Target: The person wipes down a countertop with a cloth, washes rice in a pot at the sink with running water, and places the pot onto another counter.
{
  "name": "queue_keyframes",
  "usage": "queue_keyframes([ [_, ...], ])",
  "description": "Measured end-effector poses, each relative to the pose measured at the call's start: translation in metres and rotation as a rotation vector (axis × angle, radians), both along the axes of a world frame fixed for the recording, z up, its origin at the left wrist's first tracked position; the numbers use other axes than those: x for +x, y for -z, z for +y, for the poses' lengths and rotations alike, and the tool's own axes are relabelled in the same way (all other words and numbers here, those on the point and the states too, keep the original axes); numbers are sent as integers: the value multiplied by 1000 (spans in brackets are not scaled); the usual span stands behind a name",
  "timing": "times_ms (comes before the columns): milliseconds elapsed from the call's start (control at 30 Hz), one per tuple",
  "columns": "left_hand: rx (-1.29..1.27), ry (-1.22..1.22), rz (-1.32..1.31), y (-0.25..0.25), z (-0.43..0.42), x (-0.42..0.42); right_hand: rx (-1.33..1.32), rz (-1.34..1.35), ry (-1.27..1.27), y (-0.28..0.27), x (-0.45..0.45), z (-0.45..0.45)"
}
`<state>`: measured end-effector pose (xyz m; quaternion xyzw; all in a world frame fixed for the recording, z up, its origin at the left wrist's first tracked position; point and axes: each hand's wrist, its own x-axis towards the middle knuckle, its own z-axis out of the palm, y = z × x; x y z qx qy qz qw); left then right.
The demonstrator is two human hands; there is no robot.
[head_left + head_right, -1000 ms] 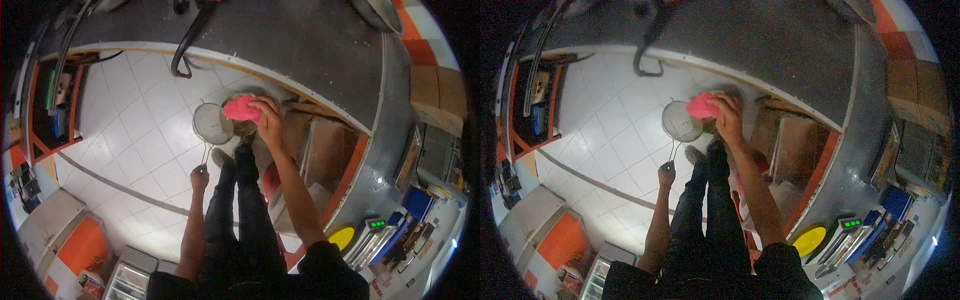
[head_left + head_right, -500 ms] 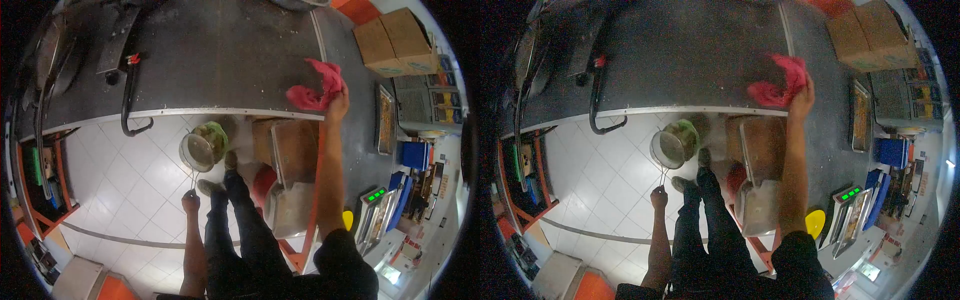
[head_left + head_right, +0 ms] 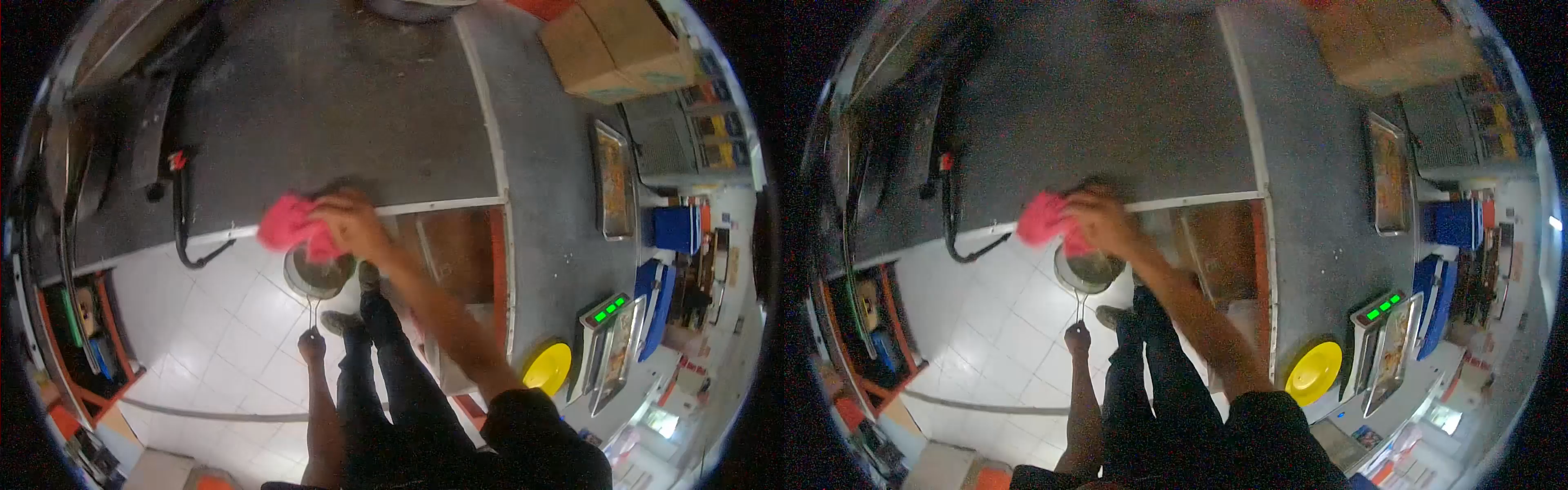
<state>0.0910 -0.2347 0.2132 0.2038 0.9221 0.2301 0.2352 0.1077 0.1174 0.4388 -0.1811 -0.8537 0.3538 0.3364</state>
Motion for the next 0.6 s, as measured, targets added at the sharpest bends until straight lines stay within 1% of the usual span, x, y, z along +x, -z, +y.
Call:
queue_keyframes([
  [33, -86, 2, -54, 1, -2, -1, -66, 53, 55, -4, -2, -11],
  [67, -78, 30, -47, 10, -6, -1, -131, 110, 109, -7, 0, -19],
  [100, -1, 31, 12, 22, -13, -2, -129, 117, 138, -13, 9, -24],
  [133, 70, 34, 64, 19, -14, -4, -225, 186, 242, -21, 26, -31],
  [167, 66, 70, 52, 17, -14, -8, -314, 248, 355, -31, 48, -36],
  [200, 11, 90, -7, 3, -10, -11, -336, 220, 527, -55, 77, -42],
  [233, -41, 108, -66, 3, -6, -13, -349, 191, 696, -77, 110, -47],
  [267, -42, 153, 35, 31, -15, -17, -389, 196, 883, -73, 155, -52],
  [300, 7, 217, 11, 25, -12, -19, -444, 212, 1069, -68, 200, -58],
  [333, 38, 230, 39, 23, -7, -18, -504, 242, 1241, -64, 245, -64],
  [367, 67, 238, 71, 22, -5, -19, -430, 227, 1348, -88, 268, -60],
  [400, 102, 235, 114, 44, -12, -20, -355, 228, 1426, -81, 308, -60],
  [433, 105, 247, 110, 45, -11, -19, -277, 231, 1501, -61, 347, -60],
  [467, 79, 214, 37, 47, -7, -18, -273, 236, 1511, -37, 384, -59],
  [500, 46, 184, -33, 46, -7, -20, -196, -1, 1611, -10, 417, -59],
  [533, 48, 193, -28, 38, -1, -22, -117, -242, 1691, 7, 433, -54],
  [567, -20, 268, -43, 27, 10, -25, -116, -231, 1694, 16, 431, -42],
  [600, -100, 337, -57, 25, 9, -28, -23, -408, 1749, 25, 422, -32],
])
